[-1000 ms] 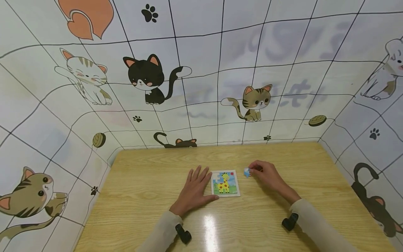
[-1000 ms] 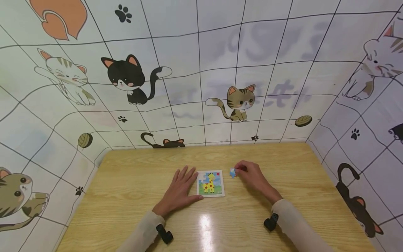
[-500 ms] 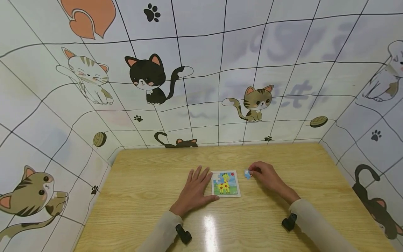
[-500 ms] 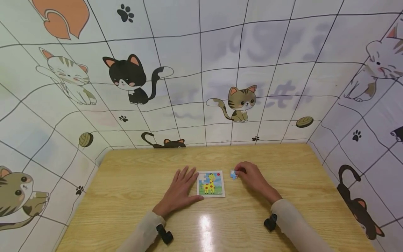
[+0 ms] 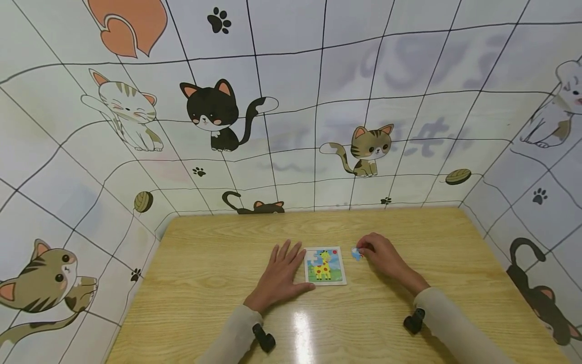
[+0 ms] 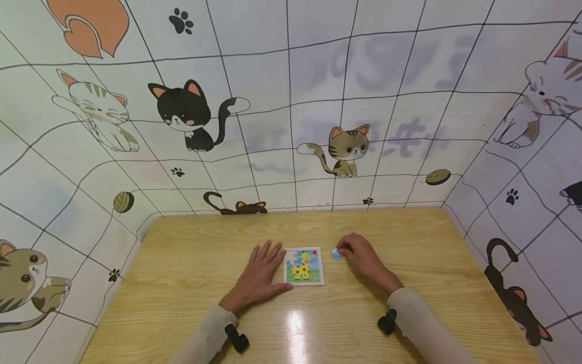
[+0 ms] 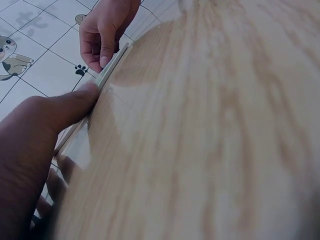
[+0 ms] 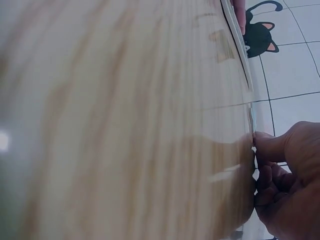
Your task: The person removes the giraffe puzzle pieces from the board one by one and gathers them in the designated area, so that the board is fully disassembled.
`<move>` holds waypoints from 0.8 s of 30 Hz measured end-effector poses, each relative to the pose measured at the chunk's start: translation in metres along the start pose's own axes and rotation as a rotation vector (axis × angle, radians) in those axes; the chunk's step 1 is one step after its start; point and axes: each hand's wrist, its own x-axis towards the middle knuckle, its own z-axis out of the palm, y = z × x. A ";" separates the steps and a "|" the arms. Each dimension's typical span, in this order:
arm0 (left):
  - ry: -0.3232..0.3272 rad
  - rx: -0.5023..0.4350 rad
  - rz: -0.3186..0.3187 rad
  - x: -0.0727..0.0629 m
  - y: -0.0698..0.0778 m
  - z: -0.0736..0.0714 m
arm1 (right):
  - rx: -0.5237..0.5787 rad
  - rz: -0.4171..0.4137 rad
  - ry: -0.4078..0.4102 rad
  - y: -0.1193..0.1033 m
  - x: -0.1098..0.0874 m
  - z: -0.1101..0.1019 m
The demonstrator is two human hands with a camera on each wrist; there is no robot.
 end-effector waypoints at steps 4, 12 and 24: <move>-0.006 -0.044 -0.028 0.000 0.001 0.000 | 0.000 0.013 0.001 0.000 0.000 0.001; -0.008 -0.022 -0.044 0.001 0.003 -0.001 | 0.014 0.031 0.011 -0.005 0.001 0.001; 0.012 0.014 -0.020 0.001 0.004 -0.001 | -0.020 0.019 -0.043 -0.029 0.011 0.009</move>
